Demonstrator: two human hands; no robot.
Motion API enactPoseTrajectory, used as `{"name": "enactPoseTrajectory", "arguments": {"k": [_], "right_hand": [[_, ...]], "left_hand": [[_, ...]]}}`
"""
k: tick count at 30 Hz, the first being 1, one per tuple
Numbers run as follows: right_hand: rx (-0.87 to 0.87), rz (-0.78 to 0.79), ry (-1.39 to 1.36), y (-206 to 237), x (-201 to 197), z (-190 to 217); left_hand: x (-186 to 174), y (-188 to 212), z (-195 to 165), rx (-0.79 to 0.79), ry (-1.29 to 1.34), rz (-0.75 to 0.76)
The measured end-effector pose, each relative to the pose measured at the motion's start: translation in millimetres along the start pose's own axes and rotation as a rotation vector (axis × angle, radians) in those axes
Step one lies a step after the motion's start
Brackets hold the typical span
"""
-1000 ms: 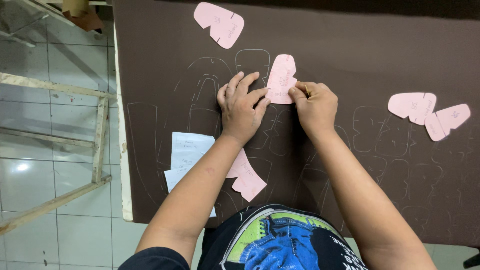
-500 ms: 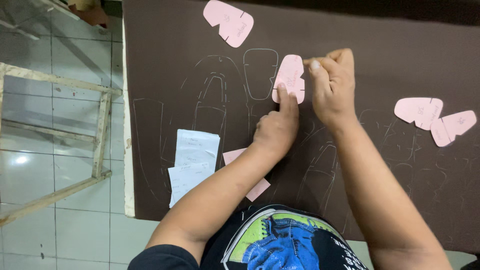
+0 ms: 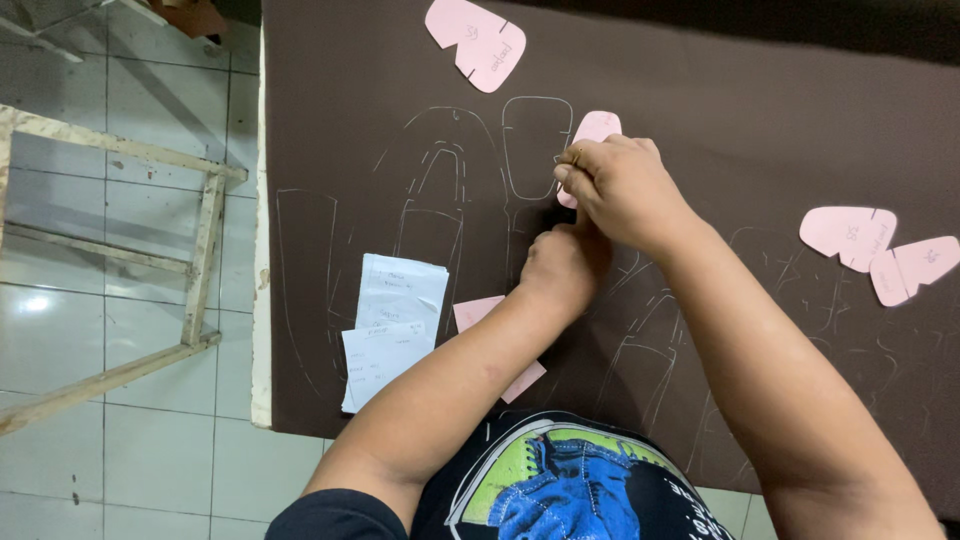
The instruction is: The person places pink paper shoe pattern pieces on a large brown pattern board and traces around each piece with a pen, drawing outlines onto the board. They reposition each pattern piece, hold it steady with one hand, and trace its outline before moving to the next piece.
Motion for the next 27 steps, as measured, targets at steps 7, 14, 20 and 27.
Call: {"name": "enactPoseTrajectory", "arguments": {"k": [7,14,20,27], "right_hand": [[-0.133,-0.144,0.112,6,-5,-6],[-0.01,-0.057,0.053,4,-6,-11],[-0.106,-0.095,0.103,-5,-3,-8],[-0.056,-0.153,0.171,-30,-16,-34]], "left_hand": [[-10,-1,11,-0.156,0.204,-0.14],[-16,-1,4,0.015,-0.055,-0.23],[-16,-1,9,-0.033,0.13,-0.18],[-63,1,18,-0.024,-0.005,-0.417]]}}
Point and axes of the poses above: each hand's wrist, its own y-axis away from the middle knuckle, its own x-axis out of the palm, z = x × y, the point moved 8 cm from there along -y, towards the middle knuckle, and after that the axes turned 7 degrees about -z, right-handed, at the moved point
